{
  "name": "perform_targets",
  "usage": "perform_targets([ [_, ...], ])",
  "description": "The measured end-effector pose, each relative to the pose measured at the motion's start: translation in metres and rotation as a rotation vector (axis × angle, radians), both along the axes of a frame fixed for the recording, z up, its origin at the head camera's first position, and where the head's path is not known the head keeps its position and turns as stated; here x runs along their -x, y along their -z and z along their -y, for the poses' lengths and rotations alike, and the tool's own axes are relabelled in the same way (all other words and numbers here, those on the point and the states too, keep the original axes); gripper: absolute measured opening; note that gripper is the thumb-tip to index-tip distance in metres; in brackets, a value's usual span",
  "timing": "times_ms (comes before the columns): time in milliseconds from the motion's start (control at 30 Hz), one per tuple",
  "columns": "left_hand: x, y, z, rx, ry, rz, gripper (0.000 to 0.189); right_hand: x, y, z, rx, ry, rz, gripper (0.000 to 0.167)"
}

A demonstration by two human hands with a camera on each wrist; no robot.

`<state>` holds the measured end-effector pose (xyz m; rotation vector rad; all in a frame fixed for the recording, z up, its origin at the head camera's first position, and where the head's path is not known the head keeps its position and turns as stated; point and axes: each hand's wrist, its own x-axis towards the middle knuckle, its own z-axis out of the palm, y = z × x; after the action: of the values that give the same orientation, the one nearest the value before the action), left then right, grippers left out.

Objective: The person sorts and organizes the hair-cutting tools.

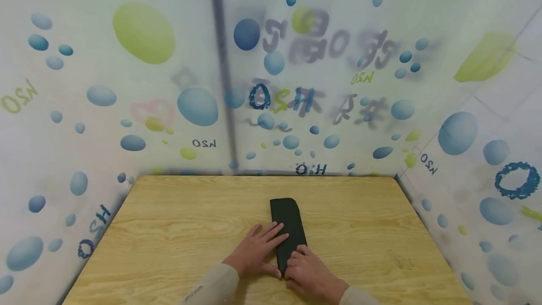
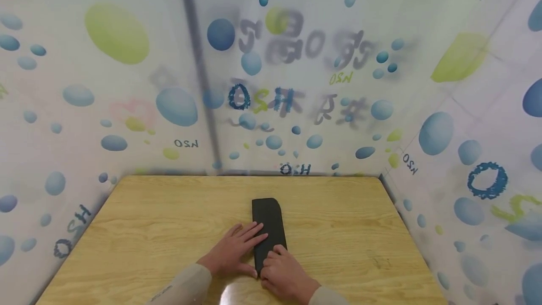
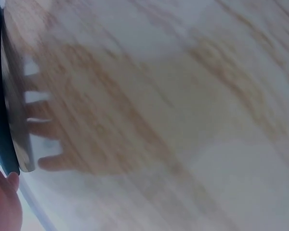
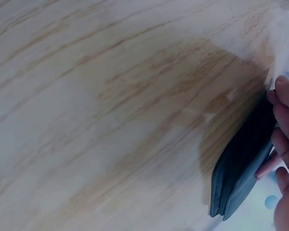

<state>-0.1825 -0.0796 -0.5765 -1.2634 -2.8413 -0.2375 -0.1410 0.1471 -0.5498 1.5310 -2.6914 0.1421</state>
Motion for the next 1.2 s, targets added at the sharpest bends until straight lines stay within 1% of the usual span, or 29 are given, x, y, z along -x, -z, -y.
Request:
perform_targets([
  [133,-0.002,-0.005,0.000,-0.016,-0.006,0.035,0.097,0.000,0.000,-0.003,0.010,0.013,0.017,0.015],
  [233,-0.003,-0.006,0.000,-0.028,-0.009,0.060,0.097,0.000,0.001,-0.007,0.041,0.025,0.026,0.016],
  [400,-0.003,-0.006,0.002,-0.043,-0.006,0.092,0.095,0.003,0.003,-0.020,0.098,0.069,0.000,0.017],
  [467,-0.003,-0.007,0.002,-0.055,-0.013,0.115,0.091,0.006,0.001,-0.026,0.120,0.089,-0.020,0.016],
  [567,-0.004,-0.009,0.002,-0.080,-0.045,0.154,0.078,0.009,-0.002,-0.036,0.153,0.125,-0.046,0.013],
  [633,-0.006,-0.009,0.000,-0.089,-0.080,0.159,0.070,0.013,-0.004,-0.044,0.162,0.149,-0.060,0.011],
  [700,-0.007,-0.009,-0.003,-0.085,-0.127,0.153,0.067,0.016,-0.006,-0.051,0.163,0.181,-0.056,0.009],
  [833,-0.013,-0.009,-0.009,-0.070,-0.253,0.137,0.068,0.025,-0.009,-0.067,0.141,0.262,-0.023,0.006],
  [900,-0.017,-0.011,-0.014,-0.101,-0.319,0.149,0.068,0.029,-0.008,-0.075,0.124,0.313,-0.016,0.005],
  [1000,-0.023,-0.014,-0.025,-0.143,-0.398,0.151,0.065,0.035,-0.006,-0.087,0.100,0.378,-0.045,0.004],
  [1067,-0.026,-0.016,-0.034,-0.185,-0.445,0.167,0.065,0.038,-0.004,-0.095,0.097,0.411,-0.078,0.004],
  [1133,-0.028,-0.018,-0.043,-0.212,-0.501,0.194,0.068,0.040,-0.002,-0.101,0.097,0.443,-0.106,0.007],
  [1200,-0.030,-0.018,-0.053,-0.256,-0.563,0.237,0.074,0.043,0.000,-0.106,0.093,0.478,-0.125,0.010],
])
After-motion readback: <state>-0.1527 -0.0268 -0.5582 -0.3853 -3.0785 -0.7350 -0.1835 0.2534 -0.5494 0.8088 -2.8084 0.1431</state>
